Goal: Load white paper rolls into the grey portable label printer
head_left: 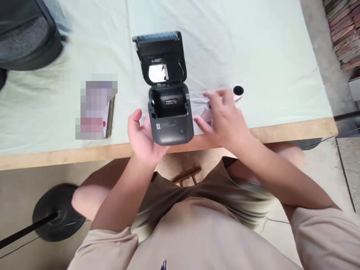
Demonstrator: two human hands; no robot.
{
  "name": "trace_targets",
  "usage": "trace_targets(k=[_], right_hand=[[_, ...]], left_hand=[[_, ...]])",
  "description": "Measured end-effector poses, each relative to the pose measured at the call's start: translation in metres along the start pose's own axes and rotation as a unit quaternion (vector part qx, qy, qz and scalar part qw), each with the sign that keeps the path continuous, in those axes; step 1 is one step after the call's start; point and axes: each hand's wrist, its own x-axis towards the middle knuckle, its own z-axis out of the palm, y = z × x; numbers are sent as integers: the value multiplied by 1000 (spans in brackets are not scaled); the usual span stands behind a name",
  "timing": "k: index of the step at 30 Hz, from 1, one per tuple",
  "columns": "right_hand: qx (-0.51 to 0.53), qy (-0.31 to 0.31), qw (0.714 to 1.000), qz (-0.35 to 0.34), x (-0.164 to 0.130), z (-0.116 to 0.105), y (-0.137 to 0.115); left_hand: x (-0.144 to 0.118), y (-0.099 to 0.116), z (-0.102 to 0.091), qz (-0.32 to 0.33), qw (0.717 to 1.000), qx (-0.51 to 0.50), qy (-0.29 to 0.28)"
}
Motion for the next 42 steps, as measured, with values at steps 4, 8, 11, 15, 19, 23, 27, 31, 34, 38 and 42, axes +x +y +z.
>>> trace_targets(k=[4,8,11,15,19,23,27,31,34,38,42], right_hand=[[-5,10,1000,-29,-6,15,-3],[48,31,996,-69,-11,7,-2],[134,43,987,-73,-12,7,3],[248,26,967,-52,-12,9,11],[261,33,965,-22,-13,6,13],[261,72,963,-14,-10,-1,6],[228,122,963,-68,8,-27,-12],[172,72,971,-151,38,-49,-40],[114,7,971,-209,54,-45,-53],[24,-31,976,-215,62,-24,-48],[12,9,976,-219,57,-19,-42]], left_hand=[[-2,-2,-4,22,999,-44,12],[-4,-2,-7,11,997,-70,40],[-5,-1,-10,9,995,-83,58],[-8,1,-8,-11,994,-82,76],[-8,1,-5,-7,996,-62,69],[-7,0,-4,5,997,-60,41],[-5,-3,-5,25,998,-45,-21],[-2,-8,-6,64,996,-8,-56],[1,-12,-6,69,995,4,-66],[2,-14,-8,60,995,-6,-75],[3,-14,-10,60,994,-13,-92]])
